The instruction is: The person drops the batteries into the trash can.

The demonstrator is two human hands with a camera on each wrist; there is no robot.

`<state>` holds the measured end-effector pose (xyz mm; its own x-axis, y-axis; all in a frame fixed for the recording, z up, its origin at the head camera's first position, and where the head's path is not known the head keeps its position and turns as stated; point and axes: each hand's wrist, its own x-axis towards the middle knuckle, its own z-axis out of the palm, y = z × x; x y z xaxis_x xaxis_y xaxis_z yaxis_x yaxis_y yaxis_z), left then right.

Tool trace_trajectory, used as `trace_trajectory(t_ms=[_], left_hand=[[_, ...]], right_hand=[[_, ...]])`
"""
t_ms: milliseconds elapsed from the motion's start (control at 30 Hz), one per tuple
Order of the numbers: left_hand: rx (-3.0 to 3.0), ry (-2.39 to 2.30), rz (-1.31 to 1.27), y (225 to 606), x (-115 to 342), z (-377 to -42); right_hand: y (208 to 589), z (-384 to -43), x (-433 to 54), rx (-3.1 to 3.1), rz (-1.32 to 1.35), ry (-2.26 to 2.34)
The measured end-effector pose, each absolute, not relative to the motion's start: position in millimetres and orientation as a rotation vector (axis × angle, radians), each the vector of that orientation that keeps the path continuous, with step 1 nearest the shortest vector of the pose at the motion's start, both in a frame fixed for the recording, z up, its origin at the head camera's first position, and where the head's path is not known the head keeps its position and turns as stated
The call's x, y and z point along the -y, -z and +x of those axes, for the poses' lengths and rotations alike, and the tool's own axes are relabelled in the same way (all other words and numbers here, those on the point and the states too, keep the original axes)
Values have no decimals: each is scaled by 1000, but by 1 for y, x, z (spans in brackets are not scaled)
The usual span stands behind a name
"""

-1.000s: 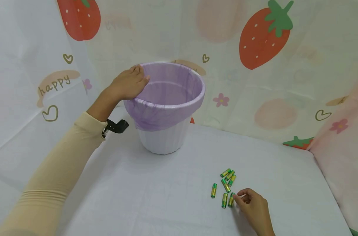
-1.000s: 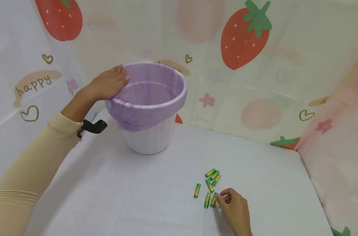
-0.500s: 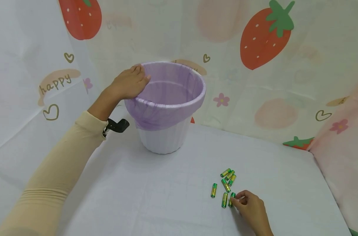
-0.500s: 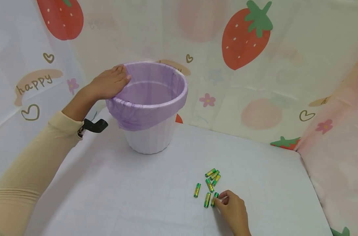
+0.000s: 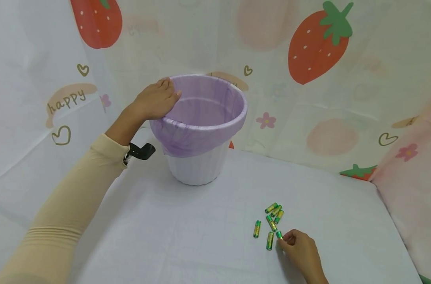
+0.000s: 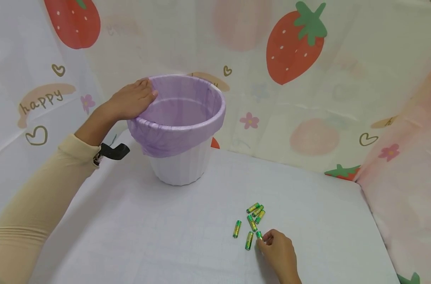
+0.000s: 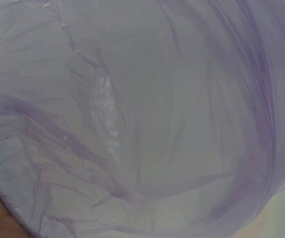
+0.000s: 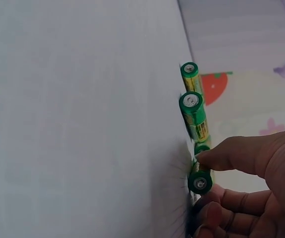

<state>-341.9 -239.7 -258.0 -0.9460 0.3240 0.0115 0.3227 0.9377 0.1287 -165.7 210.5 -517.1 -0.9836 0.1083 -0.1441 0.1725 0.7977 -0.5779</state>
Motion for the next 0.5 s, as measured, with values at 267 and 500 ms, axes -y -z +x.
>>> trace_trajectory(t_ms=[267, 500], left_hand=[[-3080, -212, 495, 260, 240, -343], [-3076, -215, 487, 261, 239, -344]], right_hand=[[517, -165, -211, -2856, 236, 960], [514, -165, -215, -2866, 224, 990]])
